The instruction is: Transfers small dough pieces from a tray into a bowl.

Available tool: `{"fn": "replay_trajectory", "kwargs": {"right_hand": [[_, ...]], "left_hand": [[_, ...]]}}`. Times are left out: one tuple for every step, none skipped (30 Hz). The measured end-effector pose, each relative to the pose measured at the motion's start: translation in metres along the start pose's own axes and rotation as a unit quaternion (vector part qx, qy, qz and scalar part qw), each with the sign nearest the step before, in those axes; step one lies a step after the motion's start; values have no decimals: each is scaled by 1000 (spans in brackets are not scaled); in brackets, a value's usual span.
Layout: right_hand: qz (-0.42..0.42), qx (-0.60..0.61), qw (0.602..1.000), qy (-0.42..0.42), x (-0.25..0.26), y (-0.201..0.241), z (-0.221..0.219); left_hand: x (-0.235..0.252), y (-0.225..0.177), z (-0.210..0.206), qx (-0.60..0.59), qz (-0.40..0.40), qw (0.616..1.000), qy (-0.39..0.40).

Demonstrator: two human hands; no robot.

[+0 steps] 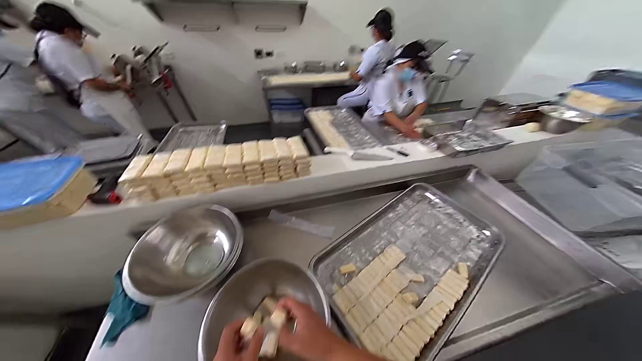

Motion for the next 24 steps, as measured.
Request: {"fn": "replay_trajectory", "kwargs": {"right_hand": [[-3, 21, 1000, -6, 2, -3, 7], [-3, 33, 999, -17, 6, -7, 12], [-10, 34, 999, -27, 9, -13, 18], [-16, 22, 999, -33, 10, -21, 23], [-23, 3, 999, -29, 12, -26, 27], [-28, -17, 999, -17, 13, -28, 31], [-31, -39, 999, 1, 13, -26, 31], [-33, -52, 998, 29, 12, -22, 28], [-31, -71, 995, 60, 9, -17, 23], [-29, -100, 991, 88, 6, -12, 14], [-42, -138, 982, 119, 6, -9, 5], [-62, -184, 968, 156, 8, -10, -3], [-79, -216, 955, 186, 10, -15, -9], [-81, -224, 951, 196, 12, -24, -11], [-79, -216, 954, 191, 12, -33, -11], [-85, -203, 958, 184, 11, -38, -9], [-98, -190, 960, 181, 9, -41, -5], [-113, -179, 960, 184, 6, -42, -1], [-123, -166, 959, 192, 3, -41, 2], [-129, -159, 957, 204, 0, -38, 3], [-131, -160, 953, 220, -2, -33, 2], [-129, -160, 950, 234, -3, -26, -1], [-121, -159, 949, 242, -4, -19, -5], [-109, -160, 951, 239, -2, -13, -9]], "left_hand": [[1, -7, -1, -15, 4, 1000, -2], [4, -12, -2, -22, 2, 1000, -13], [7, -15, -1, -29, 2, 999, -24], [8, -18, 3, -38, 11, 999, -31], [9, -21, 8, -50, 19, 998, -33], [11, -26, 12, -66, 20, 997, -30], [14, -33, 15, -84, 17, 996, -20], [15, -39, 17, -105, 11, 994, -8], [15, -46, 17, -127, 8, 992, 7], [15, -52, 16, -149, 7, 989, 21], [14, -57, 14, -171, 1, 985, 30], [13, -61, 14, -183, -16, 982, 32], [12, -65, 15, -179, -48, 982, 24], [12, -68, 19, -151, -95, 984, 7], [13, -68, 26, -97, -144, 985, -22], [15, -67, 34, -28, -182, 981, -62], [17, -62, 43, 32, -198, 974, -102], [19, -57, 51, 72, -183, 972, -127], [21, -49, 56, 88, -143, 978, -123], [23, -38, 58, 88, -95, 988, -87], [24, -24, 54, 78, -47, 995, -29], [22, -9, 45, 63, 10, 997, 41], [19, 6, 32, 49, 65, 991, 110], [14, 18, 17, 33, 107, 980, 164]]}}
Point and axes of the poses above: each hand's wrist, its own x-axis towards the middle knuckle, its own z-axis out of the back of the hand, y = z × x, the point moved 2 cm from there along x, towards the middle knuckle, and after that the axes turned 4 degrees about y, right-handed, at the moved point
